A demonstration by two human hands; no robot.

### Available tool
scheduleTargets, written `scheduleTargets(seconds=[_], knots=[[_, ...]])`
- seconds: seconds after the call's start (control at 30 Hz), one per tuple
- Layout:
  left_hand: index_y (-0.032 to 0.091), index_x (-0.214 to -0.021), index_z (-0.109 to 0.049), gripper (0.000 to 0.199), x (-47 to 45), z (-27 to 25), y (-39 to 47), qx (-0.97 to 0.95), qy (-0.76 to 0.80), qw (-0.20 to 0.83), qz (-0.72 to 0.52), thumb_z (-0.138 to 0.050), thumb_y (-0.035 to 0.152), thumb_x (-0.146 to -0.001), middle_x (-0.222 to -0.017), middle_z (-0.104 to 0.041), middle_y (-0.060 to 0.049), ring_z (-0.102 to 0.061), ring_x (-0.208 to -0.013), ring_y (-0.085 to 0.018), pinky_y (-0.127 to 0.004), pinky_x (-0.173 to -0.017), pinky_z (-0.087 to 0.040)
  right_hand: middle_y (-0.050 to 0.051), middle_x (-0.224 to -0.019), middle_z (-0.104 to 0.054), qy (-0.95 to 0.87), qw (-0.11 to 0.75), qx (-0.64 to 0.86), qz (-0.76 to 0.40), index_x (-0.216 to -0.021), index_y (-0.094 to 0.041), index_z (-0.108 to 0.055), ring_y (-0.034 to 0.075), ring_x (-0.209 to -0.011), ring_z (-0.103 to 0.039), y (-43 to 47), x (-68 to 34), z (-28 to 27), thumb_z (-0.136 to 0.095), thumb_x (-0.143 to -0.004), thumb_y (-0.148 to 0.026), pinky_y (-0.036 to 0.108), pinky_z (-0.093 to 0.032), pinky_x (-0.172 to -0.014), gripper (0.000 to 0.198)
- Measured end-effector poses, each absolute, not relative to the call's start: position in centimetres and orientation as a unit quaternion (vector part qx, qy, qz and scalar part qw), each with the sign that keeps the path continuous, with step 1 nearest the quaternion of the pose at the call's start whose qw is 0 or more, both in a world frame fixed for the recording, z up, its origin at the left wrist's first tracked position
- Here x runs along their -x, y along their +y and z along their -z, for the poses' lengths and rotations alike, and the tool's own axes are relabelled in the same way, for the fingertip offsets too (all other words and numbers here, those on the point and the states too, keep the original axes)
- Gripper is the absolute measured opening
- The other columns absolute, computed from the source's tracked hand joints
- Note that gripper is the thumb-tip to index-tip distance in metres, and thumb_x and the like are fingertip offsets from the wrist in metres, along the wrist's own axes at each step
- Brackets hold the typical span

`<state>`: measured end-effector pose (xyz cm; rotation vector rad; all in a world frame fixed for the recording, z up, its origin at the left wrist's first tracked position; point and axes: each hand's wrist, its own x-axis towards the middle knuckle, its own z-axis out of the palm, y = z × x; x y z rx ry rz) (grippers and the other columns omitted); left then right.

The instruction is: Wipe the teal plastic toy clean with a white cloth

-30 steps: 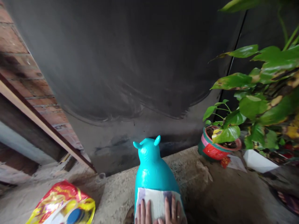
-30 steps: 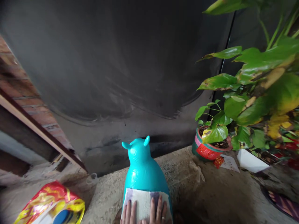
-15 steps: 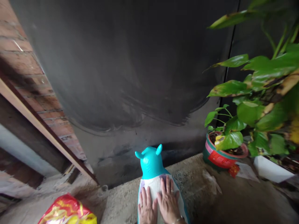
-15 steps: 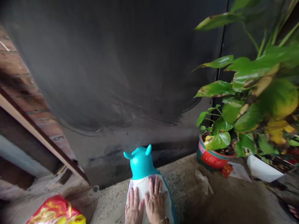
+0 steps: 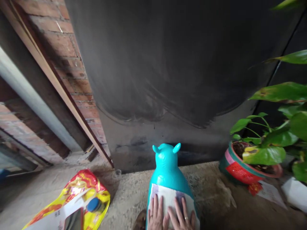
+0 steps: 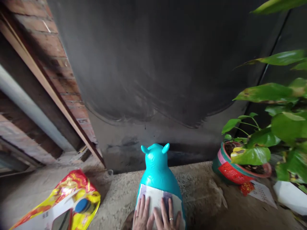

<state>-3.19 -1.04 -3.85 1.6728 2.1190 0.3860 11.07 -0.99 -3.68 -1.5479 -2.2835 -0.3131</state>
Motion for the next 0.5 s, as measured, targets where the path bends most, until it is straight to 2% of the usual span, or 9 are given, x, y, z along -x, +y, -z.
scheduleTargets(seconds=[0.1,0.2,0.27,0.37,0.43,0.5], knots=[[0.021,-0.145,-0.025,0.061,4.5,2.8,1.4,-0.588,0.74,0.269,-0.186,-0.036,0.042,-0.089,-0.156,-0.017,-0.006,-0.014,-0.145,-0.025,-0.048,-0.117,-0.027,0.004,-0.147,-0.035,-0.846,0.147,0.511,0.04,-0.135,-0.041,-0.046,0.05,-0.132,-0.033,1.8,-10.4,3.1,-0.052,-0.084,-0.044,0.082,-0.034,-0.083,0.052],[0.015,-0.147,-0.018,0.063,5.6,1.7,4.2,-0.558,0.734,0.293,-0.254,-0.028,0.043,-0.091,-0.158,-0.009,-0.007,-0.003,-0.147,-0.022,-0.047,-0.121,-0.015,0.0,-0.154,-0.018,-0.853,0.128,0.507,-0.01,-0.147,-0.038,-0.023,0.045,-0.141,-0.015,4.5,-9.1,1.9,-0.042,-0.086,-0.032,0.083,-0.028,-0.091,0.064],[0.012,-0.147,-0.016,0.067,6.2,1.2,5.8,-0.544,0.727,0.317,-0.275,-0.027,0.045,-0.091,-0.159,-0.007,-0.007,-0.002,-0.147,-0.021,-0.046,-0.122,-0.011,-0.004,-0.155,-0.012,-0.847,0.129,0.516,-0.027,-0.148,-0.039,-0.013,0.04,-0.143,-0.008,5.9,-8.1,1.3,-0.038,-0.087,-0.027,0.083,-0.019,-0.097,0.067],[0.015,-0.148,-0.017,0.069,6.5,0.6,7.2,-0.535,0.724,0.331,-0.283,-0.028,0.049,-0.089,-0.159,-0.007,-0.004,-0.005,-0.147,-0.018,-0.041,-0.121,-0.01,-0.007,-0.155,-0.011,-0.845,0.136,0.516,-0.034,-0.148,-0.041,-0.009,0.039,-0.144,-0.006,7.3,-7.1,0.9,-0.035,-0.088,-0.026,0.083,-0.012,-0.099,0.067],[0.016,-0.148,-0.017,0.068,6.3,0.4,7.3,-0.53,0.728,0.327,-0.286,-0.026,0.048,-0.089,-0.159,-0.009,-0.003,-0.006,-0.147,-0.017,-0.04,-0.122,-0.01,-0.006,-0.155,-0.012,-0.845,0.142,0.515,-0.026,-0.148,-0.04,-0.011,0.039,-0.143,-0.007,7.6,-7.1,1.0,-0.035,-0.089,-0.028,0.083,-0.013,-0.099,0.064],[0.011,-0.147,-0.019,0.067,6.0,0.7,6.7,-0.524,0.737,0.318,-0.286,-0.023,0.044,-0.089,-0.159,-0.012,-0.006,-0.007,-0.147,-0.019,-0.042,-0.122,-0.011,-0.004,-0.155,-0.015,-0.847,0.153,0.51,-0.002,-0.147,-0.039,-0.017,0.04,-0.143,-0.01,7.2,-7.5,1.3,-0.036,-0.09,-0.031,0.083,-0.015,-0.098,0.061]])
